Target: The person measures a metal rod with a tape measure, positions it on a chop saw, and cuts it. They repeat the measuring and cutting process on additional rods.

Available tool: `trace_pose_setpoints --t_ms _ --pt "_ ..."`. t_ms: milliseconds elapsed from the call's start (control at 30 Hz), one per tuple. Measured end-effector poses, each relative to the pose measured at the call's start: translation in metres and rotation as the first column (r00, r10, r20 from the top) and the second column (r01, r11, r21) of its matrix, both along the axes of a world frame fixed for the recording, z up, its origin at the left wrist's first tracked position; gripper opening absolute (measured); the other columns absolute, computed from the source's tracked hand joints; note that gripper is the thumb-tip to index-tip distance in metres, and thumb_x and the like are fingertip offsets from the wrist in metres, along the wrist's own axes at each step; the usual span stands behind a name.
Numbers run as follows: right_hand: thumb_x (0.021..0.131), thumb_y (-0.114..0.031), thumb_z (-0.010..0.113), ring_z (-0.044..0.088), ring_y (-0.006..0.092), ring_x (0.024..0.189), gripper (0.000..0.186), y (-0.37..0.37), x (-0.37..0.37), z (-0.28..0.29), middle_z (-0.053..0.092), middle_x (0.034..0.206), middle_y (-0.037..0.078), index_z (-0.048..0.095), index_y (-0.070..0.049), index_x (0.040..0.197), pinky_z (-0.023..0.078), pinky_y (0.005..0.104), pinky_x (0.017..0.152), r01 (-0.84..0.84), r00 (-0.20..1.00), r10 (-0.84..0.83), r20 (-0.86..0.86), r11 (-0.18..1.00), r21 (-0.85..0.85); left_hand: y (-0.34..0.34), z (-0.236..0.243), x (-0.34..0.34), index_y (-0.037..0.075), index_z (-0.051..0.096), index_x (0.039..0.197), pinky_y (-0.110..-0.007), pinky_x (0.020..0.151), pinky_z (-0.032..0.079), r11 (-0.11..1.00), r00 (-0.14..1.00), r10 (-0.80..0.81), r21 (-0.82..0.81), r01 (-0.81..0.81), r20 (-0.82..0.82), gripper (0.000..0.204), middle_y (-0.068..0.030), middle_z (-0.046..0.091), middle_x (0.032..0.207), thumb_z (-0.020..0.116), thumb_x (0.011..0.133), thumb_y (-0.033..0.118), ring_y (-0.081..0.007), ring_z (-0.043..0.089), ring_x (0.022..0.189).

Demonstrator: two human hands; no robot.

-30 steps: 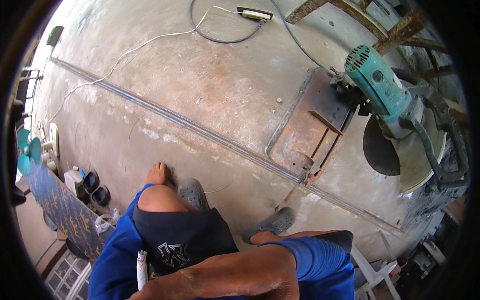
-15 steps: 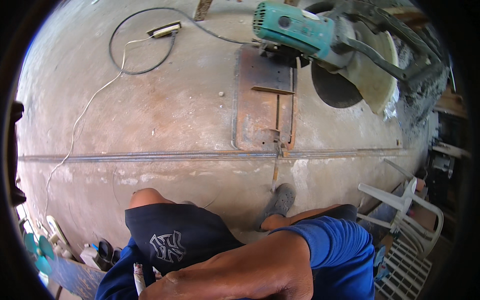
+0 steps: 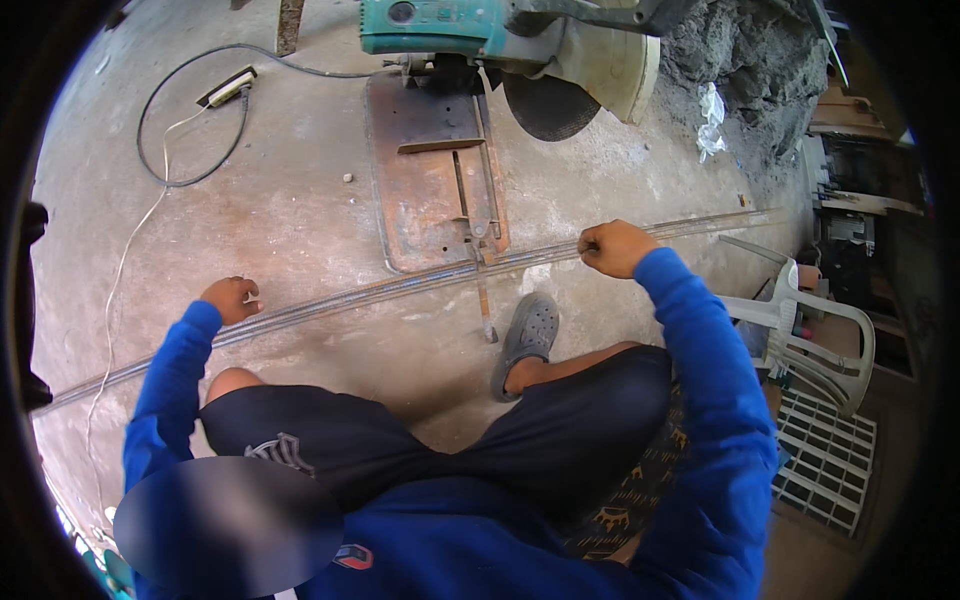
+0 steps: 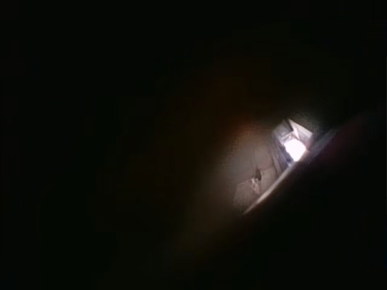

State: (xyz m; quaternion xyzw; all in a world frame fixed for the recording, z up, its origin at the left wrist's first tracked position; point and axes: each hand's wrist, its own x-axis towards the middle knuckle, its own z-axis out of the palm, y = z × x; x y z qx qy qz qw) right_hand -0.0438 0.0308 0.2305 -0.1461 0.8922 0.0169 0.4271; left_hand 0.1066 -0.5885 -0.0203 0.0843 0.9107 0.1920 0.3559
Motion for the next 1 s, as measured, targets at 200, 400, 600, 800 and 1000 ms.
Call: trace_pose_setpoints --t_ms 200,400,600,800,1000 --pt "0.09 -0.033 0.067 0.067 0.0408 0.106 0.037 0.112 -0.004 -0.184 0.072 0.11 0.021 0.069 -0.006 0.115 0.052 0.0479 0.094 -0.081 0.989 0.087 -0.122 0.995 0.057 0.091 -0.009 -0.019 0.002 0.07 0.11 -0.049 0.095 0.05 0.964 0.981 -0.184 -0.182 0.192 0.061 0.05 -0.0222 0.068 0.113 0.064 0.093 0.048 -0.0388 0.063 0.111" --pt "0.096 -0.03 0.063 0.052 0.0396 0.13 0.048 0.135 0.012 -0.268 0.055 0.138 0.021 0.053 -0.004 0.134 0.045 0.048 0.107 -0.175 0.971 0.162 -0.178 0.983 -0.06 0.167 -0.04 0.044 0.002 0.06 0.123 -0.047 0.105 0.043 0.994 0.92 -0.065 -0.111 0.023 -0.386 0.046 -0.0203 0.057 0.128 0.066 0.093 0.036 -0.0373 0.052 0.122" --pt "0.085 -0.036 0.077 0.057 0.0411 0.113 0.05 0.141 0.012 -0.292 0.061 0.118 0.023 0.062 -0.004 0.12 0.047 0.0502 0.097 -0.221 0.925 0.148 -0.35 0.959 -0.177 0.191 -0.061 0.059 0.003 0.062 0.118 -0.046 0.105 0.043 0.967 0.911 0.203 -0.073 -0.244 -0.358 0.045 -0.0186 0.058 0.122 0.071 0.088 0.035 -0.0368 0.053 0.12" --pt "0.079 -0.04 0.081 0.057 0.0388 0.103 0.046 0.146 -0.003 -0.309 0.062 0.105 0.018 0.062 -0.005 0.104 0.046 0.05 0.088 -0.277 0.929 0.221 -0.297 0.947 -0.163 0.182 -0.067 0.049 0.002 0.063 0.112 -0.045 0.102 0.047 0.979 0.952 0.12 -0.127 -0.161 -0.282 0.05 -0.0186 0.061 0.118 0.072 0.086 0.044 -0.036 0.055 0.117" --pt "0.073 -0.043 0.084 0.056 0.0382 0.106 0.052 0.142 -0.008 -0.31 0.061 0.107 0.017 0.061 -0.007 0.102 0.044 0.0517 0.09 -0.303 0.925 0.244 -0.29 0.936 -0.179 0.184 -0.061 0.048 0.0 0.061 0.116 -0.044 0.102 0.047 0.969 0.946 0.072 -0.201 -0.141 -0.316 0.058 -0.0184 0.061 0.119 0.073 0.084 0.046 -0.0359 0.055 0.117"
